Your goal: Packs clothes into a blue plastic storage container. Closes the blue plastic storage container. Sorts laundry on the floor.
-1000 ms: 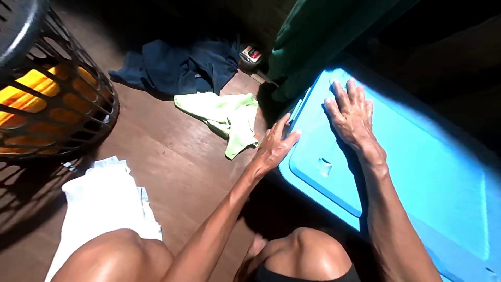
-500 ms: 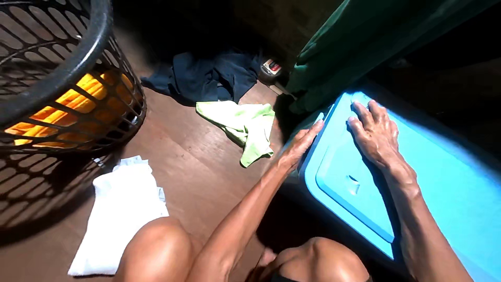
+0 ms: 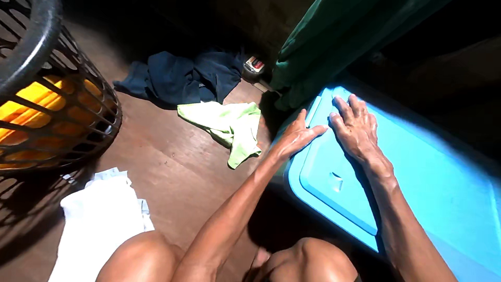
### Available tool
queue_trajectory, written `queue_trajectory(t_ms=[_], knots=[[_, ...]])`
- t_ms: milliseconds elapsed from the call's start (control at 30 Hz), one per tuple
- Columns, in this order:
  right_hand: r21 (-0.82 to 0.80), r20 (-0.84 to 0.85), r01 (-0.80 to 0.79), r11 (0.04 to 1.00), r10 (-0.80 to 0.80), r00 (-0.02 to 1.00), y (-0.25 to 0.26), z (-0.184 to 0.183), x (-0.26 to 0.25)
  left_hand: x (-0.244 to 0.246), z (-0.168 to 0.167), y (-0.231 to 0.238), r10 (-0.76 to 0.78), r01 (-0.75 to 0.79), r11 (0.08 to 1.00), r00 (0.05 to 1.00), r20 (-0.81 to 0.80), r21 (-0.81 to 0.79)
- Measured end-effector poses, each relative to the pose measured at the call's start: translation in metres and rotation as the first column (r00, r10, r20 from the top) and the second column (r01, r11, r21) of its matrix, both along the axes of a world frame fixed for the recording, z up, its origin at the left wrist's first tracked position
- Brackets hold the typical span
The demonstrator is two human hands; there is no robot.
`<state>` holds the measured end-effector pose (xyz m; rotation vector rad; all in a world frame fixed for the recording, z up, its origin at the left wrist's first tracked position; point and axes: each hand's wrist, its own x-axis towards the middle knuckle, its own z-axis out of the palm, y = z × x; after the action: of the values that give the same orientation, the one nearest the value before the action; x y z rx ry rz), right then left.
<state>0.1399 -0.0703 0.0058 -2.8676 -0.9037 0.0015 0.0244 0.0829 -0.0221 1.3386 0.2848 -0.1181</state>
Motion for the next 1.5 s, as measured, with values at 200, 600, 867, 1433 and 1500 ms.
queue_trajectory(t_ms=[200,600,867,1433,1500], knots=[[0.032,0.01,-0.006,0.999,0.006,1.0,-0.006,-0.002,-0.008,0.014,-0.003,-0.008,-0.032,0.007,0.951,0.996,0.078,0.311],[0.444,-0.017,0.077,0.893,-0.077,0.997,-0.005,-0.008,-0.003,0.001,0.032,-0.06,-0.157,-0.19,0.392,0.95,0.269,0.9],[0.48,0.136,0.237,0.845,-0.339,0.931,-0.221,0.069,-0.014,0.027,0.065,-0.155,-0.554,0.185,0.19,0.831,-0.05,0.964],[0.256,-0.776,0.942,0.216,-0.535,0.333,-0.401,0.012,-0.027,0.072,0.027,-0.269,-0.754,0.146,0.081,0.656,-0.035,0.986],[0.304,-0.775,0.916,0.262,-0.492,0.397,-0.404,0.009,-0.019,0.073,0.027,-0.269,-0.753,0.153,0.077,0.657,-0.043,0.985]])
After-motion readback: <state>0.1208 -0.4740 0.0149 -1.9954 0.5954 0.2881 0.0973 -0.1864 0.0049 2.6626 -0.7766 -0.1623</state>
